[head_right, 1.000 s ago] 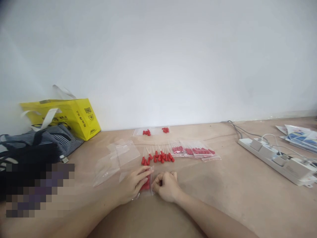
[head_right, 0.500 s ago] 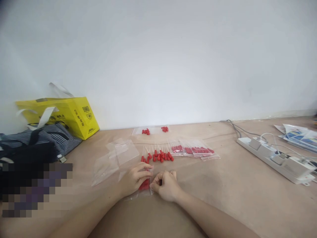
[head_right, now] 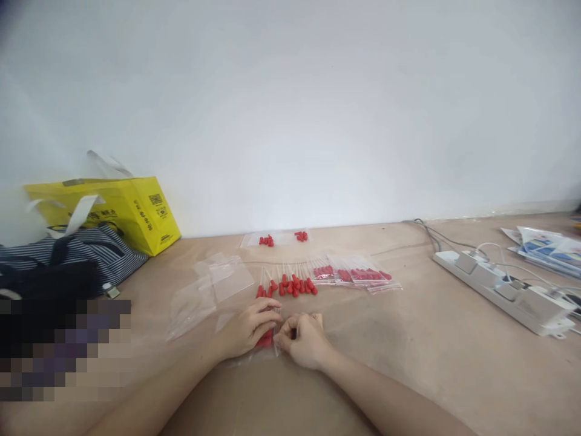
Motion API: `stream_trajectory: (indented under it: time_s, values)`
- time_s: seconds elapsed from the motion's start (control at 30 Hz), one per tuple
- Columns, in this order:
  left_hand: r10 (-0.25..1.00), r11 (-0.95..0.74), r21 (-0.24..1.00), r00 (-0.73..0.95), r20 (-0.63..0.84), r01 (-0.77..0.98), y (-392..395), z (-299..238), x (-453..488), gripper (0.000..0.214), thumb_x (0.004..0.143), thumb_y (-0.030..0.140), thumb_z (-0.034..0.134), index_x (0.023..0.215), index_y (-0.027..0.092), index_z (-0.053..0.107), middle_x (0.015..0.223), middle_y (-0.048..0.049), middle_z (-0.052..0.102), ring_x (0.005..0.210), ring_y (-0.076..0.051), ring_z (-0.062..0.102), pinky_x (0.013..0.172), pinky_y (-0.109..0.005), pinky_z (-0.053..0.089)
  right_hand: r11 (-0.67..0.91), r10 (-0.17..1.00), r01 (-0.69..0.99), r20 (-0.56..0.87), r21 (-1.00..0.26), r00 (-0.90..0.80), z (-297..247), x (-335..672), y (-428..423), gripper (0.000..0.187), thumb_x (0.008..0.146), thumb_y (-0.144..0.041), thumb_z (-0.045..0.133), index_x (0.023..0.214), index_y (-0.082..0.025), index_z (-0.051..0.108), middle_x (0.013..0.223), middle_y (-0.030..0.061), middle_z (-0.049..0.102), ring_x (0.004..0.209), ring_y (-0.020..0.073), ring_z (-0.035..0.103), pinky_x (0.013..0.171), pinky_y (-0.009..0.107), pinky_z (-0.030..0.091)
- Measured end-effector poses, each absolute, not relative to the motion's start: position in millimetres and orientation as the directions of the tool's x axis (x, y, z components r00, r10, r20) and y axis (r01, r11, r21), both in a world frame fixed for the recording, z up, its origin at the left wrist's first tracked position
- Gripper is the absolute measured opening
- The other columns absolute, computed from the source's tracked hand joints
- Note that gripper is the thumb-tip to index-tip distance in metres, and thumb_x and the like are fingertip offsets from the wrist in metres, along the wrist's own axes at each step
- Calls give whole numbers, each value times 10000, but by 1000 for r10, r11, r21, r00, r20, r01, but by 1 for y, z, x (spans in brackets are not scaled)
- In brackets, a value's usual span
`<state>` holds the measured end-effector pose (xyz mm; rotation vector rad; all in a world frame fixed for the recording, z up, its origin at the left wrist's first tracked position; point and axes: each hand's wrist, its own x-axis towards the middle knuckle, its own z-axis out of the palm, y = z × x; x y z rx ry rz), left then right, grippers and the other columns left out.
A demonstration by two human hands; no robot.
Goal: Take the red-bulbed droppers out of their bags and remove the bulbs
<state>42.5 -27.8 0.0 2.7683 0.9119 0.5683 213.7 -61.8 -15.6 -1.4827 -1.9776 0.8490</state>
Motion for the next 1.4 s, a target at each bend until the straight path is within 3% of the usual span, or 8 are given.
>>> stream_trajectory:
  time_s: [0.27,0.67,0.9,1.2,1.4]
  values:
    - [621,-779,382,697,357,498,-27,-6,40,217,831,162,407,954,197,582,1053,-54,566,973,-161,514,854,-315,426,121,983,733,-22,-670,-182,-12,211,-56,270,749,-292,414,555,-180,565,565,-54,571,606,109,491,772,314,233]
    - [631,-770,402,687,361,496,-28,-6,40,209,837,161,407,948,187,583,1053,-58,568,972,-155,513,856,-308,425,130,970,684,-50,-718,-237,-12,215,-54,253,756,-266,400,698,-223,643,681,-45,639,708,141,538,846,349,200]
    - [634,-766,407,688,354,497,-29,-5,40,215,832,146,414,957,184,585,1056,-60,564,979,-149,510,865,-301,419,128,968,659,-50,-741,-245,-12,216,-53,243,754,-278,404,683,-227,631,687,-57,626,714,142,533,864,363,182]
    - [628,-771,413,687,366,485,-27,-6,39,210,838,164,407,941,188,588,1040,-59,572,967,-155,516,854,-310,427,135,968,685,-53,-716,-246,-13,214,-52,331,781,-334,357,543,-170,518,521,-68,452,590,102,438,816,350,227]
    - [626,-773,413,688,367,483,-28,-6,39,214,833,162,412,952,194,587,1051,-58,570,970,-158,517,854,-315,427,148,968,705,-44,-693,-247,-13,214,-53,316,776,-295,352,550,-175,536,545,-64,495,603,107,452,790,328,237]
